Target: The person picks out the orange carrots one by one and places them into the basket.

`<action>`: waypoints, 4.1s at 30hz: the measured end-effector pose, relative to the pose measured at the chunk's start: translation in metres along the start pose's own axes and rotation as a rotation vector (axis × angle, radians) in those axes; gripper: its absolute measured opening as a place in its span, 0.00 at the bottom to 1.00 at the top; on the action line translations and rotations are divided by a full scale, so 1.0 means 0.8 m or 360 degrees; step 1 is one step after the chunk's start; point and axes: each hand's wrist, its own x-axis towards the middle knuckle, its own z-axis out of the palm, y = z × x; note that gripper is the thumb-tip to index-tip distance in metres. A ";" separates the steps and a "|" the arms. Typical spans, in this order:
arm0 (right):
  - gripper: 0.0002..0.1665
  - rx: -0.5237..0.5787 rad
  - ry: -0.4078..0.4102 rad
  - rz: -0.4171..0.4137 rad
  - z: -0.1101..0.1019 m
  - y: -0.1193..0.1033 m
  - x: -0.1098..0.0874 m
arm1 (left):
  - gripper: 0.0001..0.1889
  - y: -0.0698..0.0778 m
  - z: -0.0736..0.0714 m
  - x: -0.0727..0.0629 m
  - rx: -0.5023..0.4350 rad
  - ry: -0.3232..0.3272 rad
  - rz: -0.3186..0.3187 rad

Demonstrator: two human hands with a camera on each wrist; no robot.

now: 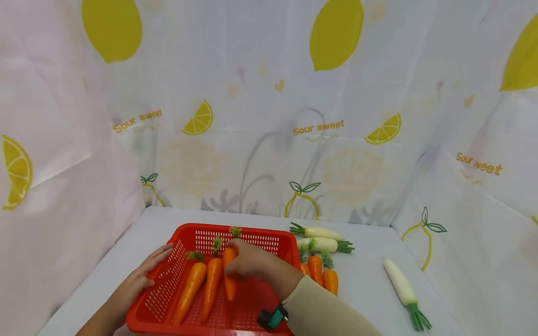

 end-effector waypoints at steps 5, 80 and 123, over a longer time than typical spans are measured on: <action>0.40 -0.0100 0.0036 -0.0003 0.006 -0.001 0.006 | 0.41 -0.001 -0.001 0.000 -0.0015 -0.0007 0.0033; 0.40 -0.0398 -0.0110 0.0087 0.016 0.014 0.020 | 0.40 -0.002 -0.003 0.001 -0.0065 -0.0089 0.0087; 0.30 0.0271 -0.0308 -0.0335 -0.106 0.012 -0.070 | 0.41 -0.005 -0.005 0.000 -0.0033 -0.0120 0.0157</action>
